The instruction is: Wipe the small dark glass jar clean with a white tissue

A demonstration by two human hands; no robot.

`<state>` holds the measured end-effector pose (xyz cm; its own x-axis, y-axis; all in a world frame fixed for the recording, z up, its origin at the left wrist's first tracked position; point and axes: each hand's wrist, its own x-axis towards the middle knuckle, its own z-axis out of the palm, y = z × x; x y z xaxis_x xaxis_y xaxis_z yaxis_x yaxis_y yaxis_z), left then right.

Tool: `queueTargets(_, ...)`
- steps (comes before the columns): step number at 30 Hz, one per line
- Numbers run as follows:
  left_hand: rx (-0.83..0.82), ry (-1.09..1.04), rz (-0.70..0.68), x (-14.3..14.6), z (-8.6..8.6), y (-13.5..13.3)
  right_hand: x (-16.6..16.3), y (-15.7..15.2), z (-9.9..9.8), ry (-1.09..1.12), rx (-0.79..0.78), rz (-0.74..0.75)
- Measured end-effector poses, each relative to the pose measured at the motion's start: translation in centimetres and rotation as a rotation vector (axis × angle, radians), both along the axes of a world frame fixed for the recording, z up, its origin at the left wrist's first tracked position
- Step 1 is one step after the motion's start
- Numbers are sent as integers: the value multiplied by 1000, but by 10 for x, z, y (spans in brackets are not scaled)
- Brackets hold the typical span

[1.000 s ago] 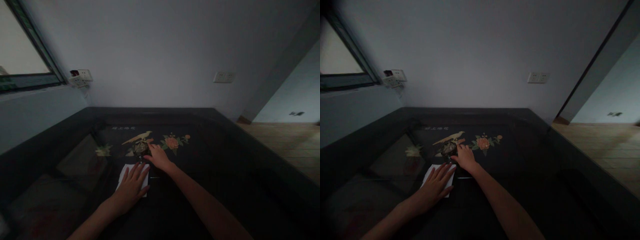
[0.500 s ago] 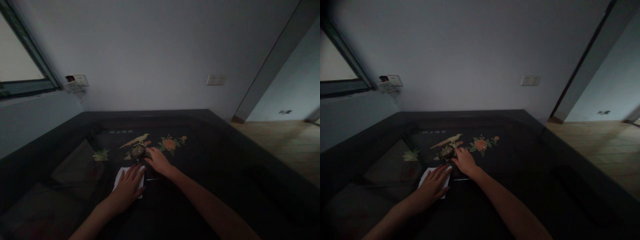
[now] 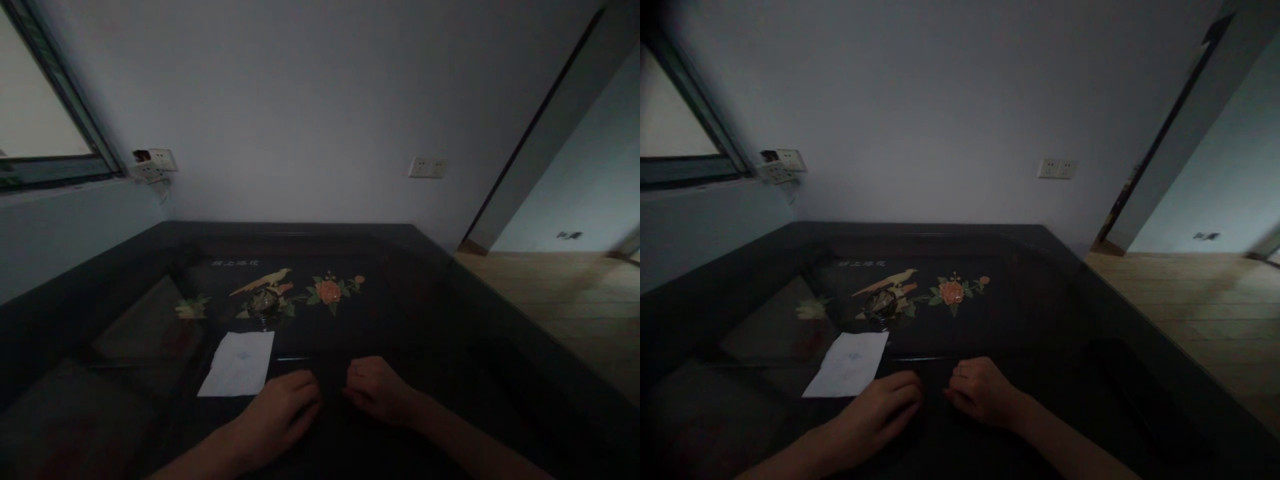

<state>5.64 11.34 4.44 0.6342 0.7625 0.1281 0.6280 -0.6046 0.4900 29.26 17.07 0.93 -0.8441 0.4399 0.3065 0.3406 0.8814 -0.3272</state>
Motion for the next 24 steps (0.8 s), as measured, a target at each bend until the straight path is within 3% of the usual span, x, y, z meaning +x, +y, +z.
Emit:
queueTargets(4, -43, 38, -121, 29, -12, 1, -19, -4, -1, 15, -58, 1)
queueTargets(10, -258, -212, -200, 29, -33, 14, -24, -10, -8, 31, -125, -43)
queueTargets(15, -430, -322, -169, 26, -30, 17, -22, -9, -9, 42, -183, -30)
queueTargets(24, -440, -312, -215, 27, -27, 17, -22, -13, -3, 73, -187, 9)
